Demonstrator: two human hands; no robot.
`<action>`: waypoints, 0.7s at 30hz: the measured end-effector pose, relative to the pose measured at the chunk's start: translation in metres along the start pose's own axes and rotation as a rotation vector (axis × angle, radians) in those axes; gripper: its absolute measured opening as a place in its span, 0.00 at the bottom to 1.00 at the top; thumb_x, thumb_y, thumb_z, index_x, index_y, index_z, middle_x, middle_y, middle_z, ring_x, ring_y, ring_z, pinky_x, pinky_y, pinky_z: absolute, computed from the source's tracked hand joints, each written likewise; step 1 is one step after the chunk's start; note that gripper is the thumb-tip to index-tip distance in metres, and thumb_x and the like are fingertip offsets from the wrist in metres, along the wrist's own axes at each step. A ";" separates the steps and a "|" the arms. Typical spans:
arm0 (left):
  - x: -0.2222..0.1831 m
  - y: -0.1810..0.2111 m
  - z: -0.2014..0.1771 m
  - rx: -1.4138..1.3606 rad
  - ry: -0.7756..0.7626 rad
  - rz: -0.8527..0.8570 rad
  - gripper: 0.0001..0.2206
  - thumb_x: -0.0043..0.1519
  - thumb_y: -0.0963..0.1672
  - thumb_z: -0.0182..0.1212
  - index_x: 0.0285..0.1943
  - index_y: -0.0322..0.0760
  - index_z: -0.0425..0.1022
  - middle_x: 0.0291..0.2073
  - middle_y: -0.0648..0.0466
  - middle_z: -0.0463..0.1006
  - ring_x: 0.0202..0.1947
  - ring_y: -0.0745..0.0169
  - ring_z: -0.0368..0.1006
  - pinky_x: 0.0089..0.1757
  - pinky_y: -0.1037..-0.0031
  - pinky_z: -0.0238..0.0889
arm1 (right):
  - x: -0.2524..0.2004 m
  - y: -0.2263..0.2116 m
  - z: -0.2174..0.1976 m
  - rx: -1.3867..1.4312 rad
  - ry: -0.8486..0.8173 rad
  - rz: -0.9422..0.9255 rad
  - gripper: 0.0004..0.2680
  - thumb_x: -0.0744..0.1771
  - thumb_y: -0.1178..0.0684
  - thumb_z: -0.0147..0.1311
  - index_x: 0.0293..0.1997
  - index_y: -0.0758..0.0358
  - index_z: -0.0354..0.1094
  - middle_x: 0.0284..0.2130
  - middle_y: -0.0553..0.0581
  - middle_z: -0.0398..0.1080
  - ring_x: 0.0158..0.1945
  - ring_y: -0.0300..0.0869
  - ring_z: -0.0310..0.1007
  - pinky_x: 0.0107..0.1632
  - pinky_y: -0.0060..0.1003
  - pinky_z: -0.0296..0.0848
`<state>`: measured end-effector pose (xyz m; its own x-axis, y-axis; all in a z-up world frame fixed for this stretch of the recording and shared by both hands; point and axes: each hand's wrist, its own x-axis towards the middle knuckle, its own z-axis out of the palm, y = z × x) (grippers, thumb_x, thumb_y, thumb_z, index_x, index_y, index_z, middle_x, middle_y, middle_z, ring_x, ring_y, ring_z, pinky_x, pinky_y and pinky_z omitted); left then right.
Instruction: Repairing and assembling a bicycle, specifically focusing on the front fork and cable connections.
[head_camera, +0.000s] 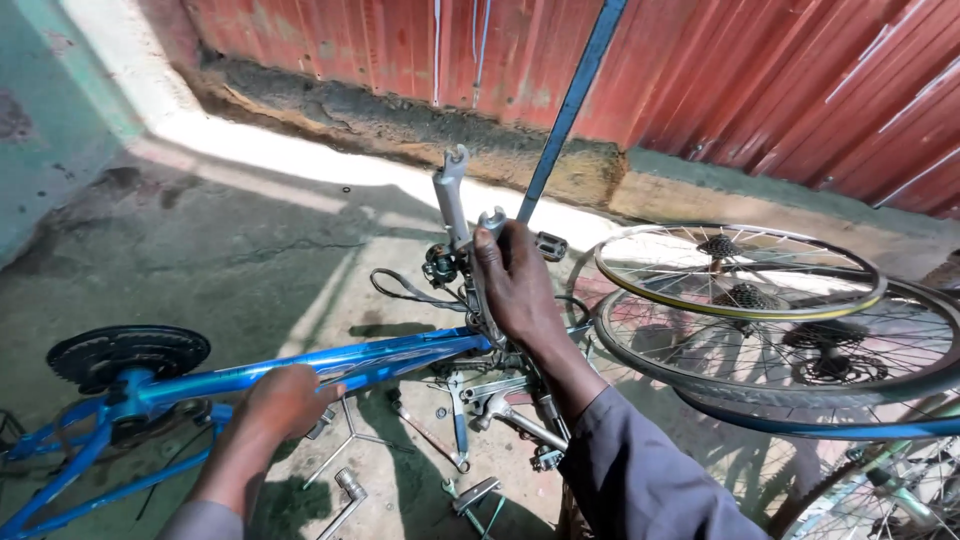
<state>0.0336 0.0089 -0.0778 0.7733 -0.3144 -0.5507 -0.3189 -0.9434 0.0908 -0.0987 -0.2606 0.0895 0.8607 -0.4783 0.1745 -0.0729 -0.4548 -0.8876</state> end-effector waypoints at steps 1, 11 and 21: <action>0.005 0.003 0.003 0.004 -0.005 -0.003 0.27 0.63 0.61 0.51 0.52 0.42 0.84 0.51 0.45 0.85 0.60 0.44 0.77 0.55 0.53 0.71 | 0.003 0.002 -0.004 0.004 -0.002 0.005 0.24 0.71 0.34 0.38 0.58 0.71 0.60 0.50 0.82 0.69 0.58 0.77 0.67 0.58 0.70 0.65; -0.033 -0.001 -0.017 -0.221 0.024 -0.091 0.29 0.64 0.59 0.54 0.61 0.36 0.78 0.59 0.42 0.80 0.66 0.41 0.70 0.62 0.51 0.64 | 0.011 0.015 -0.001 -0.201 -0.137 0.117 0.25 0.71 0.29 0.37 0.53 0.66 0.64 0.43 0.80 0.72 0.55 0.75 0.69 0.54 0.67 0.66; -0.036 -0.014 -0.014 -0.474 0.303 -0.035 0.28 0.64 0.57 0.57 0.61 0.32 0.74 0.54 0.39 0.76 0.60 0.38 0.73 0.54 0.46 0.69 | 0.013 0.008 0.010 -0.307 -0.107 0.202 0.27 0.71 0.26 0.39 0.55 0.68 0.60 0.46 0.83 0.71 0.57 0.76 0.68 0.58 0.70 0.64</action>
<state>0.0177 0.0316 -0.0473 0.9242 -0.2324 -0.3031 -0.0635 -0.8760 0.4781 -0.0829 -0.2624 0.0806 0.8602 -0.5074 -0.0507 -0.3797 -0.5710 -0.7278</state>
